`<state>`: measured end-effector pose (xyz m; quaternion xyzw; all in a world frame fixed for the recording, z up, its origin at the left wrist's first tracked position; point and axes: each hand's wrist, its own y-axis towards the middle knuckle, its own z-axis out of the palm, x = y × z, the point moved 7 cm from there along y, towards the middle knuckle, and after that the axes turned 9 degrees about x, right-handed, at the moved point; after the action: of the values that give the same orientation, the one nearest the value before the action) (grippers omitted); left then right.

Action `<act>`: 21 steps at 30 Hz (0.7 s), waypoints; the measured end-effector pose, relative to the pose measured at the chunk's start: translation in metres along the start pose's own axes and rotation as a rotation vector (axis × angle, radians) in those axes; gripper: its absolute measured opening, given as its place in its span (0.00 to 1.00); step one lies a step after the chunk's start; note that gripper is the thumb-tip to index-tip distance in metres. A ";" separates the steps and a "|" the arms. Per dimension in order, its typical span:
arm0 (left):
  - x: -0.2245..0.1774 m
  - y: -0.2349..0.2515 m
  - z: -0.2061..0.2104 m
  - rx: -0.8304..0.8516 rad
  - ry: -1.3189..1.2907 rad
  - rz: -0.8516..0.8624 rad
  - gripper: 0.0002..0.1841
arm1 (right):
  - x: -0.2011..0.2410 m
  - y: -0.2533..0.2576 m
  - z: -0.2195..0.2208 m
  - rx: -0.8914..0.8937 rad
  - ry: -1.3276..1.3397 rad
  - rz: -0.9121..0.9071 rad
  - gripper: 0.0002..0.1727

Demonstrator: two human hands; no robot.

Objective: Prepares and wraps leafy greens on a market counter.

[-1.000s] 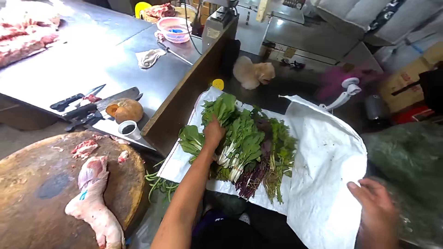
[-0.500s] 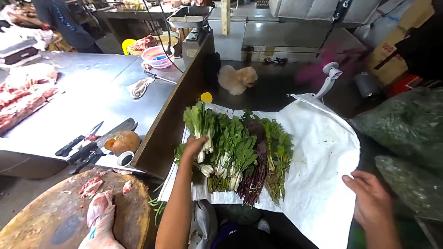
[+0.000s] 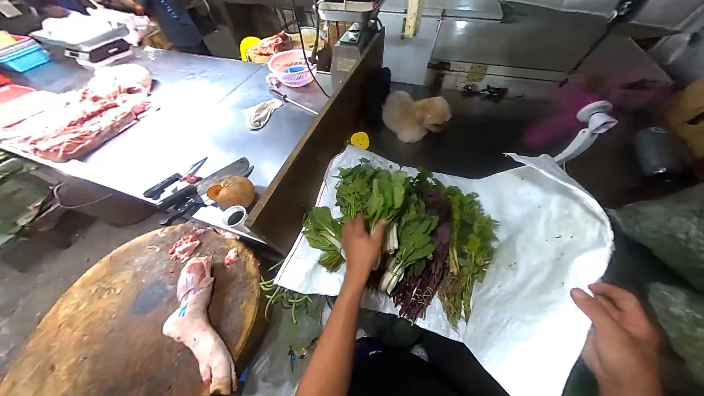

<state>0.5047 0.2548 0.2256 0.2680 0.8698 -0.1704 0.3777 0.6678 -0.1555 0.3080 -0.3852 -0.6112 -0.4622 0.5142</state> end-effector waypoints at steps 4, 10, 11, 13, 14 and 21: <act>0.070 -0.009 -0.027 0.062 0.184 -0.389 0.42 | -0.008 -0.006 0.000 -0.005 0.031 0.025 0.13; 0.064 0.014 -0.005 0.154 0.302 -0.315 0.44 | -0.018 -0.001 0.015 0.066 0.077 0.053 0.13; 0.065 0.015 -0.003 0.119 0.270 -0.287 0.44 | -0.016 0.001 0.018 0.073 0.080 0.048 0.13; 0.071 0.012 -0.007 0.007 0.120 -0.251 0.42 | -0.013 0.004 0.021 0.081 0.077 0.033 0.13; 0.073 0.007 -0.013 -0.064 0.018 -0.229 0.41 | -0.012 0.005 0.020 0.082 0.072 0.028 0.13; 0.007 -0.014 -0.049 -0.308 -0.110 0.205 0.38 | -0.017 -0.004 -0.001 0.014 0.021 0.024 0.13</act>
<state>0.4648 0.2702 0.2537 0.2844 0.8317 -0.0103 0.4767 0.6673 -0.1570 0.2906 -0.3842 -0.6041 -0.4558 0.5289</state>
